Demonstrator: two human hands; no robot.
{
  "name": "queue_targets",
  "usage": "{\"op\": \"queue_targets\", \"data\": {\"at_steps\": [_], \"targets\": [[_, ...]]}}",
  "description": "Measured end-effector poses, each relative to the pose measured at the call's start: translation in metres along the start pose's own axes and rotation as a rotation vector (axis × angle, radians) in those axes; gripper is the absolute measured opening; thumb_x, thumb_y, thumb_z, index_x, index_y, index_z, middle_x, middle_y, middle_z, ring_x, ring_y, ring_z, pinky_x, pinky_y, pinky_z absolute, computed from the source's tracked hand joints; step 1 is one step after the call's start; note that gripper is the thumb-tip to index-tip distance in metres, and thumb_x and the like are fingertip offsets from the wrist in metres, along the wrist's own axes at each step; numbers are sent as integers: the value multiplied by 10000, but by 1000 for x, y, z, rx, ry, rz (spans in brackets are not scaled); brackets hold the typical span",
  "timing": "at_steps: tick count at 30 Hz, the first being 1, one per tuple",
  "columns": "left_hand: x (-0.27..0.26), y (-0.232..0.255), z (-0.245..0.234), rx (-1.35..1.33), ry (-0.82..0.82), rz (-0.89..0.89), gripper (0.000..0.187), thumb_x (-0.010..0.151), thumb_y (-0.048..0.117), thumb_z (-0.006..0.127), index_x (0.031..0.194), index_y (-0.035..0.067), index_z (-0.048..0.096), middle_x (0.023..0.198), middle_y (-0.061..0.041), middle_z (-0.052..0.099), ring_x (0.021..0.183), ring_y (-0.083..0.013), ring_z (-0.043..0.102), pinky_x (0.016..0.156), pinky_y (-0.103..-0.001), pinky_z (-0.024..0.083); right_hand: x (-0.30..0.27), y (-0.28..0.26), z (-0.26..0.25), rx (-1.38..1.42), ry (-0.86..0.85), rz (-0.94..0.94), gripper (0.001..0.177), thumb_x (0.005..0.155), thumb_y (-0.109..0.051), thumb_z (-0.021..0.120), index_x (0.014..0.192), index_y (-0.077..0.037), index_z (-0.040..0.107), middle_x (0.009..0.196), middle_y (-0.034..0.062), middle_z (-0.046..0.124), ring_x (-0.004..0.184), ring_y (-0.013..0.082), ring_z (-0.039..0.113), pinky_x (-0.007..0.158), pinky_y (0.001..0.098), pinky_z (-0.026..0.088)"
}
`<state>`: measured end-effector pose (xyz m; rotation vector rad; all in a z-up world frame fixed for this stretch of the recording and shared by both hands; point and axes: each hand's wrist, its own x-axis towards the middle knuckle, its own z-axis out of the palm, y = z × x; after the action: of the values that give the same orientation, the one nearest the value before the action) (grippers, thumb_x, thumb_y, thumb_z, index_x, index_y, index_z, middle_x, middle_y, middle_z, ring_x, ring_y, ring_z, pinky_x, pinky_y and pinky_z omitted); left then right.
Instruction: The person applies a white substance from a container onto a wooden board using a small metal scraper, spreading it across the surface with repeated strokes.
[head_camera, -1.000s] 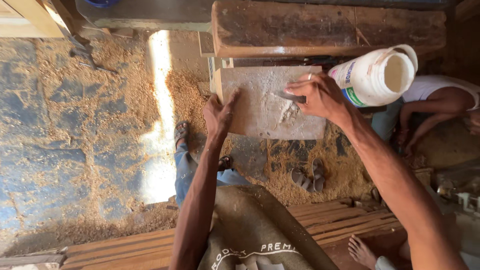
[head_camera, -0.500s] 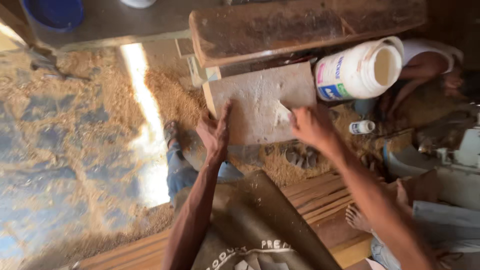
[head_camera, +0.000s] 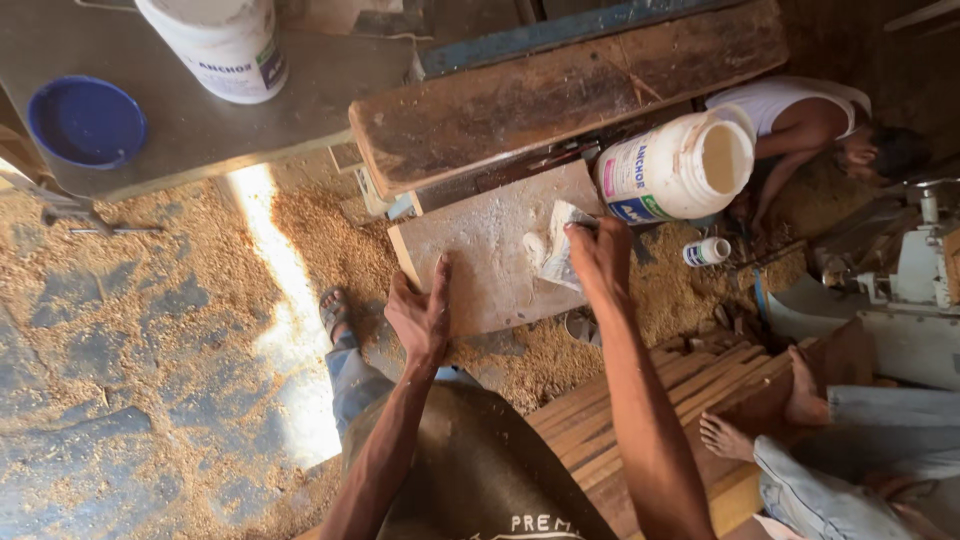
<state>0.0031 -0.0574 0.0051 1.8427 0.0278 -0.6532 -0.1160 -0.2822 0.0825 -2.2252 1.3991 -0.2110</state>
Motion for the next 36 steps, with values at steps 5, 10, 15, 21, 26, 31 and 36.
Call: {"op": "queue_targets", "data": {"at_steps": [5, 10, 15, 21, 26, 31, 36], "targets": [[-2, -3, 2, -15, 10, -11, 684, 788, 645, 740, 851, -27, 633, 688, -137, 663, 607, -225, 603, 571, -407, 515, -22, -11, -23, -163, -179, -162, 212, 1025, -156, 617, 1160, -39, 730, 808, 163, 746, 520, 212, 614, 476, 424, 488], [-1, 1, 4, -33, 46, -8, 702, 789, 628, 751, 883, -63, 664, 711, -165, 694, 634, -229, 639, 620, -393, 536, -53, -18, -24, -508, -83, -885, 535, 787, -70, 700, 1310, 30, 650, 1231, 221, 725, 1025, 316, 695, 818, 434, 578], [-28, -25, 4, -325, 36, 75, 689, 826, 629, 767, 1017, -29, 694, 926, -131, 747, 812, -187, 720, 735, -356, 600, -93, 15, -46, -532, -339, -899, 651, 695, -21, 749, 1333, 7, 621, 1318, 209, 680, 1234, 359, 615, 979, 454, 560], [1, -10, 10, -22, 56, -143, 703, 751, 643, 792, 915, -34, 696, 802, -153, 726, 657, -217, 681, 576, -372, 574, -50, -13, -69, -369, -400, -816, 322, 949, -21, 602, 1246, -67, 719, 1150, 153, 738, 688, 202, 725, 571, 353, 574], [-2, -17, 15, -101, 92, -66, 701, 742, 631, 788, 938, -39, 719, 786, -144, 738, 667, -210, 672, 599, -370, 552, 12, -14, -44, -527, -396, -792, 305, 989, -2, 603, 1251, -65, 745, 841, 124, 781, 565, 186, 694, 480, 297, 575], [5, -10, 9, -6, 65, -108, 700, 773, 640, 794, 1033, -4, 707, 842, -142, 718, 729, -214, 662, 690, -406, 524, 55, -18, -11, -406, -200, -1131, 356, 809, 14, 680, 1152, -53, 747, 1092, 129, 797, 686, 139, 706, 536, 255, 567], [-4, -6, 8, -29, 81, -135, 648, 776, 662, 739, 830, 16, 743, 736, -109, 699, 659, -212, 594, 634, -419, 499, 34, -20, -28, -573, -577, -673, 440, 850, 58, 670, 1278, -37, 704, 886, 160, 764, 482, 144, 639, 396, 280, 539]]}}
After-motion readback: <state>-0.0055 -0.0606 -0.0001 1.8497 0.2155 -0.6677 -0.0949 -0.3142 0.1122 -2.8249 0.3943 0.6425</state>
